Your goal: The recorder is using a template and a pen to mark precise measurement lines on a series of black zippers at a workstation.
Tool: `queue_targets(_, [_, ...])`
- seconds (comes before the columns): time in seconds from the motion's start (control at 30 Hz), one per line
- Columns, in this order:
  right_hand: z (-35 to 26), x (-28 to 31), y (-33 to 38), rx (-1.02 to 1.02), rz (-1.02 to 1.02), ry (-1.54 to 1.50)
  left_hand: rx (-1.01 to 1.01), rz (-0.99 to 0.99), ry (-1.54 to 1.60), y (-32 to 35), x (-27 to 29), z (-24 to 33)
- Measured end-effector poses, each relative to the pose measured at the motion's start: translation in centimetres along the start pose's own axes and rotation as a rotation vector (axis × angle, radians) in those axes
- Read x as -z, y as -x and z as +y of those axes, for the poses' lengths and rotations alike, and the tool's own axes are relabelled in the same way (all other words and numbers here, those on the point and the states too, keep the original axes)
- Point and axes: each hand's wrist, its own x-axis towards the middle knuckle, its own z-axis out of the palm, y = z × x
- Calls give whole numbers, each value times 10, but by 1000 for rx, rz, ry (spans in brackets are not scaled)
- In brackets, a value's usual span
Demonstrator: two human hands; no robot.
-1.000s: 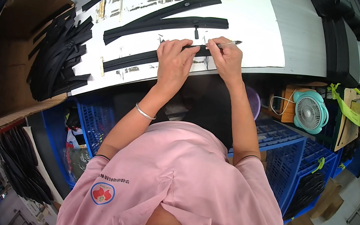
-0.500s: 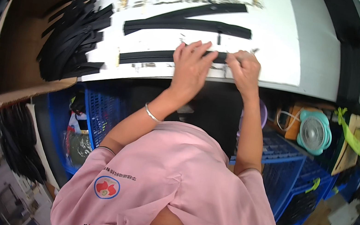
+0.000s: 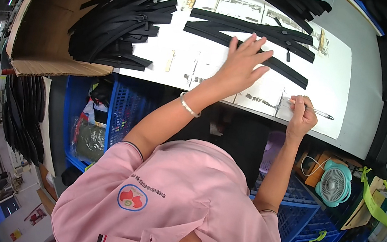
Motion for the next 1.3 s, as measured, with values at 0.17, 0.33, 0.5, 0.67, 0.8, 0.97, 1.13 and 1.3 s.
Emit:
queue_targets(0.17, [0, 0, -1, -14, 36, 2, 121, 180, -25, 64, 75, -24])
queue_targets(0.33, [1, 2, -1, -12, -1, 23, 354, 294, -470, 138, 147, -73])
queue_targets(0.5, [-3, 1, -2, -9, -16, 39, 380, 374, -536, 145, 173, -105])
queue_targets(0.67, [-11, -2, -1, -28, 0, 109, 230, 293, -274, 99, 119, -73])
queue_targets(0.8, [-19, -10, 2, -5, 4, 130, 64, 45, -102, 71, 44, -9])
queue_targets(0.97, [-35, -24, 31, 451, -25, 524, -43, -99, -53, 68, 3, 40])
queue_targets(1.13, [-27, -29, 61, 561, -129, 809, -35, -153, 44, 71, 2, 42])
queue_targets(1.3, [-15, 4, 59, 524, 47, 911, 7, -147, -51, 87, 14, 31])
